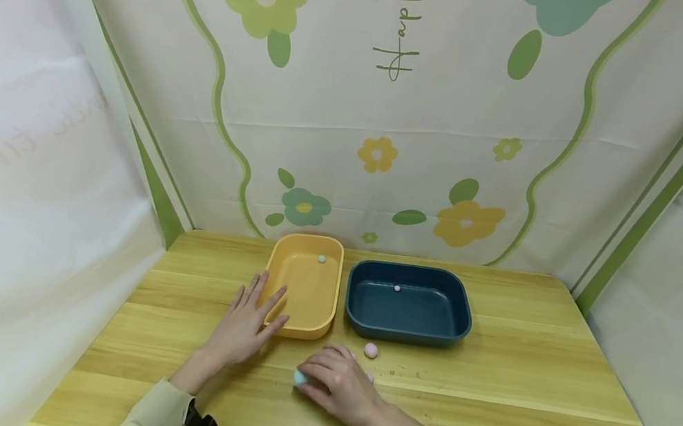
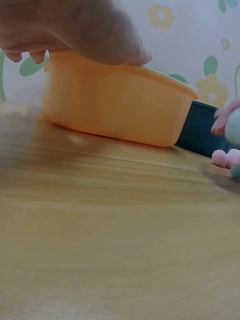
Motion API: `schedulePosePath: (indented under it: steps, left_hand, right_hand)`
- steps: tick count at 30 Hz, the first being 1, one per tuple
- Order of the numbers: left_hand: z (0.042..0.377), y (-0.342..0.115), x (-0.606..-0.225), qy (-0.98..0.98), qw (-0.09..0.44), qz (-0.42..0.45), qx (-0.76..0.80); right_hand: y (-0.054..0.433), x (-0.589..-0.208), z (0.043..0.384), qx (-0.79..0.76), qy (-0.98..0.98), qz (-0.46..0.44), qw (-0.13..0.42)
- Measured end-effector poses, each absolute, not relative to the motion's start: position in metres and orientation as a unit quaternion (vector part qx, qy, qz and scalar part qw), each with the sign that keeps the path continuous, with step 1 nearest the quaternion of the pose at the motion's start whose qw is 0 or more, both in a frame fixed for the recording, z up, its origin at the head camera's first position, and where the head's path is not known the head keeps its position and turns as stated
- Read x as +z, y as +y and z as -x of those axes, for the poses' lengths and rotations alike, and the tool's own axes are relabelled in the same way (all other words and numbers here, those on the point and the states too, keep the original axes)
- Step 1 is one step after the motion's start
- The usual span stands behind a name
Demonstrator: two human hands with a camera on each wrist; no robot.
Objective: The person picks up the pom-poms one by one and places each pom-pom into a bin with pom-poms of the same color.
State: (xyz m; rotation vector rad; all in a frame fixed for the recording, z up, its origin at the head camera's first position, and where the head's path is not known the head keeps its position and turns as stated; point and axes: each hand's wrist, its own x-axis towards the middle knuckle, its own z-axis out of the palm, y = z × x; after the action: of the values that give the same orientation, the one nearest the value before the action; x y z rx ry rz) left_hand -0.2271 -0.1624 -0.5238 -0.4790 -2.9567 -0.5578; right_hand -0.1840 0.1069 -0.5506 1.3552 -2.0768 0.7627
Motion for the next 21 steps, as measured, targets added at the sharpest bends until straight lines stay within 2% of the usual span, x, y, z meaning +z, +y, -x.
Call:
schedulePosePath:
  steps: [5, 15, 21]
  left_hand:
    - [0.227, -0.162, -0.524, -0.969, 0.048, 0.16, -0.181]
    - [0.227, -0.162, -0.524, -0.971, 0.041, 0.156, -0.178]
    - [0.226, -0.162, -0.524, -0.969, 0.05, 0.158, -0.183]
  right_hand:
    - [0.105, -0.544, 0.184, 0.252, -0.75, -0.52, 0.323]
    - [0.108, -0.542, 0.187, 0.271, -0.76, -0.495, 0.322]
    - [0.108, -0.537, 0.193, 0.265, -0.76, -0.487, 0.34]
